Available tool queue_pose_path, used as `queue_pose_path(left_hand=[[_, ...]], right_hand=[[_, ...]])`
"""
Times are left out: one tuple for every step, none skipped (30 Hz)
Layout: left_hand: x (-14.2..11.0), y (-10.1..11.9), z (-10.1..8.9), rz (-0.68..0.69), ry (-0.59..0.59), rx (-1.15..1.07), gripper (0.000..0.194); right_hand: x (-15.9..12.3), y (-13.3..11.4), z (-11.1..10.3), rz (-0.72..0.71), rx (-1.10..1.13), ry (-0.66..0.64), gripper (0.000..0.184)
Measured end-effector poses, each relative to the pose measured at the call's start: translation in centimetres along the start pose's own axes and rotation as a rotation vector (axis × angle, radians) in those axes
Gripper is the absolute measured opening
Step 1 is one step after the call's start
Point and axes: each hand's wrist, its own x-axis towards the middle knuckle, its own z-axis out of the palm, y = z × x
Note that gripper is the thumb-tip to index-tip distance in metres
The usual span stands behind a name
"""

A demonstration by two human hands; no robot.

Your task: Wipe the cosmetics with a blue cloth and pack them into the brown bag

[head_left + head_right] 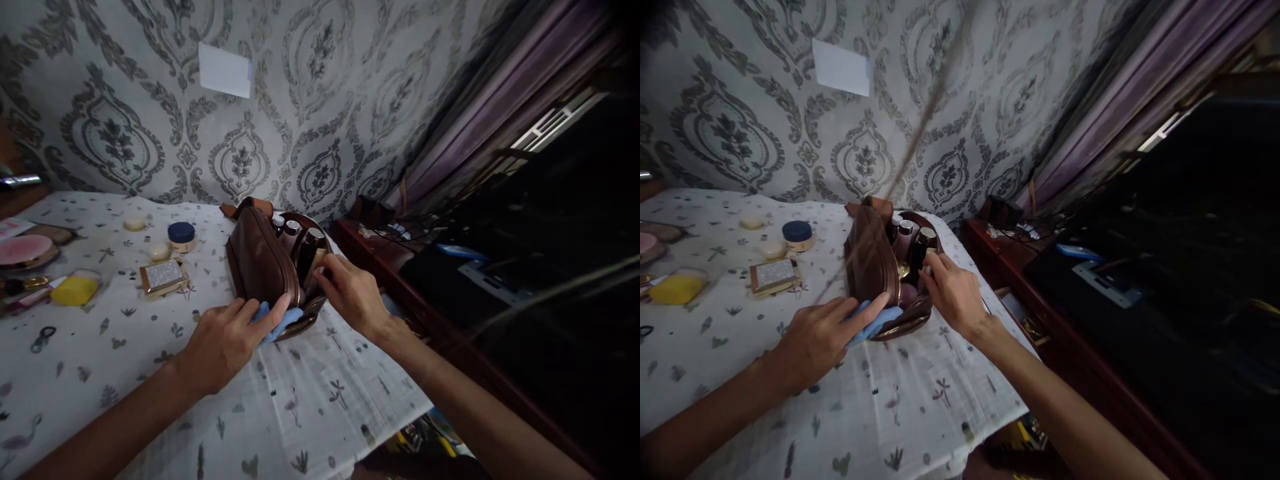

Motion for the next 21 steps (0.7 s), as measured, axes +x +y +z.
queue_pose_path(left_hand=[[0.0,0.0,0.0,0.003,0.001,0.010,0.075],[0.0,0.0,0.0,0.006,0.004,0.018,0.077],[0.1,0.0,0.0,0.012,0.005,0.024,0.077],[0.1,0.0,-0.1,0.017,0.005,0.028,0.077],[0.1,0.0,-0.1,0.022,0.007,0.029,0.077],[0.1,0.0,-0.1,0.025,0.008,0.029,0.077],[0.1,-0.1,-0.1,0.026,0.008,0.028,0.077],[0.1,-0.1,-0.1,0.027,0.005,0.028,0.077],[0.1,-0.1,-0.2,0.027,0.001,0.030,0.077],[0.1,-0.1,-0.1,0.026,-0.001,0.035,0.077],[0.1,-0.1,-0.1,0.026,0.000,0.039,0.077],[0.1,-0.1,-0.1,0.026,0.000,0.043,0.077],[0.1,-0.1,0.0,0.024,0.004,0.044,0.077],[0.1,0.0,0.0,0.022,0.010,0.043,0.078],[0.0,0.0,0.1,0.017,0.013,0.042,0.078],[0.0,0.0,0.1,0.012,0.014,0.040,0.078],[0.0,0.0,0.2,0.009,0.013,0.038,0.078],[0.0,0.0,0.2,0.007,0.013,0.039,0.078],[0.0,0.0,0.2,0.008,0.012,0.042,0.079],[0.0,0.0,0.2,0.010,0.008,0.045,0.079],[0.0,0.0,0.2,0.015,0.008,0.051,0.080]], right_hand=[[-0.1,0.1,0.2,-0.001,-0.026,-0.001,0.018],[-0.1,0.2,0.4,-0.004,-0.047,0.002,0.018],[-0.2,0.2,0.5,-0.009,-0.062,0.013,0.019],[-0.2,0.3,0.6,-0.015,-0.071,0.028,0.020],[-0.2,0.4,0.6,-0.021,-0.074,0.045,0.021],[-0.1,0.4,0.5,-0.027,-0.072,0.062,0.022],[-0.1,0.5,0.5,-0.029,-0.067,0.079,0.022],[0.0,0.6,0.4,-0.027,-0.060,0.092,0.023],[0.1,0.8,0.4,-0.021,-0.052,0.102,0.024],[0.2,0.9,0.4,-0.009,-0.041,0.112,0.025],[0.4,1.1,0.3,0.010,-0.030,0.125,0.026],[0.5,1.3,0.4,0.033,-0.017,0.137,0.026],[0.6,1.4,0.4,0.058,-0.002,0.147,0.026],[0.7,1.6,0.5,0.081,0.014,0.153,0.025],[0.7,1.7,0.6,0.098,0.032,0.157,0.023],[0.7,1.8,0.7,0.111,0.050,0.157,0.020],[0.7,1.8,0.9,0.121,0.067,0.155,0.017],[0.7,1.9,1.0,0.129,0.081,0.153,0.016],[0.7,1.8,1.1,0.139,0.092,0.153,0.018],[0.7,1.8,1.1,0.150,0.098,0.152,0.023],[0.7,1.8,1.2,0.162,0.101,0.152,0.029]])
